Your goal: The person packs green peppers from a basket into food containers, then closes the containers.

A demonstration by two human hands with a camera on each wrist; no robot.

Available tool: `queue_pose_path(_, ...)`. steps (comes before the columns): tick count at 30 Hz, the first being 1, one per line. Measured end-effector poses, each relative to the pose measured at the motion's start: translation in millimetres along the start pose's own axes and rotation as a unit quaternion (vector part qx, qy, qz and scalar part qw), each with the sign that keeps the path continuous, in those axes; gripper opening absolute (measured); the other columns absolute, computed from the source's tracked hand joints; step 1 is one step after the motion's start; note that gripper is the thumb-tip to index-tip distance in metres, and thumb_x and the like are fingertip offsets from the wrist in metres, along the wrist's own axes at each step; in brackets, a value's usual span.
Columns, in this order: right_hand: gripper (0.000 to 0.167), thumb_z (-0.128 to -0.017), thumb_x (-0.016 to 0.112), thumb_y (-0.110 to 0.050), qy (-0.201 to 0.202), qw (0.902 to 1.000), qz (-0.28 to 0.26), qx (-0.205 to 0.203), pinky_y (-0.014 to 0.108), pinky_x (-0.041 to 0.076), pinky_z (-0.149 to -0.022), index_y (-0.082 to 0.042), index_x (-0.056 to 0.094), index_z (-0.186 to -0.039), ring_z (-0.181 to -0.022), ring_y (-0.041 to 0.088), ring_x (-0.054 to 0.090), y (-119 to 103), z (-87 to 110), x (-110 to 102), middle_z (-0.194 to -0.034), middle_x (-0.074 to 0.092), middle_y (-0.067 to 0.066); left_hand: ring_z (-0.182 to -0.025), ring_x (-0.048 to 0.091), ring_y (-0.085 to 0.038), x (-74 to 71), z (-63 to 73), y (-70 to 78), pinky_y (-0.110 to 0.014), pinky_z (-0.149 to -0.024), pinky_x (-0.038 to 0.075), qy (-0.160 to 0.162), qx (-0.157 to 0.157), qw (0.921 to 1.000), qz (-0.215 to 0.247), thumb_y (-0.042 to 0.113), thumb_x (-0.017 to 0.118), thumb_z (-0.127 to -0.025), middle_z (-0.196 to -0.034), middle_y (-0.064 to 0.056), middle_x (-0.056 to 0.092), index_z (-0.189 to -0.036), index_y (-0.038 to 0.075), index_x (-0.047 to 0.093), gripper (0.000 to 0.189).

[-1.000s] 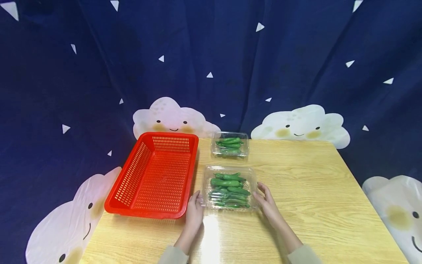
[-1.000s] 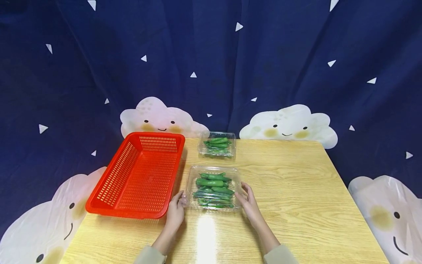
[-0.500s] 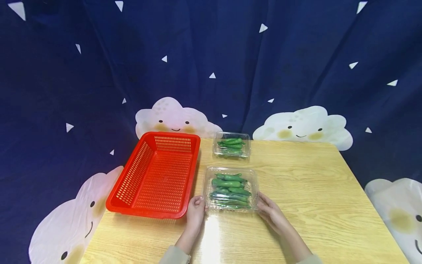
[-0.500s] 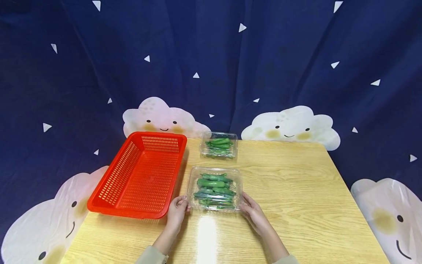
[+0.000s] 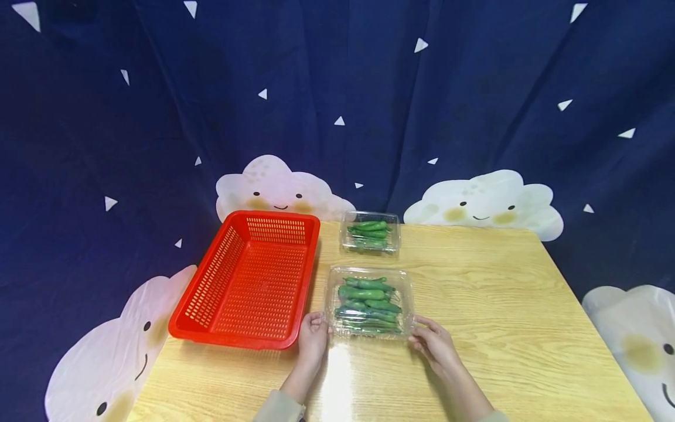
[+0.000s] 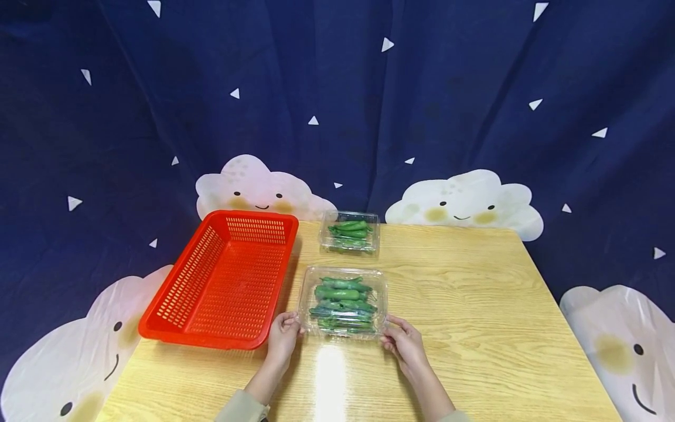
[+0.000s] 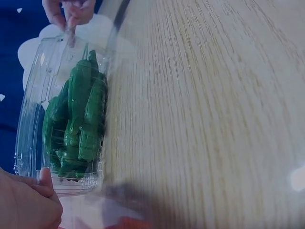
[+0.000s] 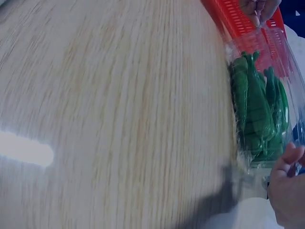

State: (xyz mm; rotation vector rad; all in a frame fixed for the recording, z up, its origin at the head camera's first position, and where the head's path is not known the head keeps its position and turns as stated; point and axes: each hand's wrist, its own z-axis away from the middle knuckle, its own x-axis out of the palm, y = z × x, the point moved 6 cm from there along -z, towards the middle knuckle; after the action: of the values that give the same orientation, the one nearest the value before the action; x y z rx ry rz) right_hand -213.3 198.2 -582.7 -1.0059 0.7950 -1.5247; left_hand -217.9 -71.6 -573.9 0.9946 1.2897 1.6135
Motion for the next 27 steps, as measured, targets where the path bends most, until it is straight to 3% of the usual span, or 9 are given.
queue_pose_path(5,0.048,-0.088,0.046,0.002,0.017,0.9997,-0.014,-0.003,0.011,0.047,-0.056,0.004,0.034,-0.134,-0.06,0.005,0.058,0,0.8,1,-0.078,0.059,0.005,-0.063,0.053,-0.012,0.0,0.1,-0.7,-0.02,-0.053,0.046,0.007,0.001,1.0,0.0,-0.008,0.047,-0.086,-0.082,-0.009,0.049,-0.105,-0.014,0.046,0.02)
queue_pose_path(15,0.053,-0.089,0.045,0.002,-0.008,0.9989,-0.043,0.015,0.022,0.05,-0.081,0.002,0.024,-0.137,-0.079,0.01,0.059,8,-2.8,2,-0.094,0.056,0.008,-0.065,0.054,-0.016,-1.1,-1.4,-2.2,-0.022,-0.053,0.046,0.013,-0.001,0.9998,-0.017,-0.01,0.049,-0.083,-0.082,-0.015,0.051,-0.105,-0.014,0.049,0.023)
queue_pose_path(27,0.049,-0.085,0.05,0.007,0.038,0.9979,-0.052,0.005,0.018,0.051,-0.069,0.004,0.035,-0.131,-0.069,0.01,0.059,9,-3.4,0,-0.081,0.058,0.006,-0.061,0.053,-0.015,-2.1,0.4,-0.3,-0.018,-0.049,0.042,0.031,0.005,0.9992,-0.023,-0.011,0.049,-0.081,-0.076,-0.008,0.051,-0.104,-0.014,0.051,0.023)
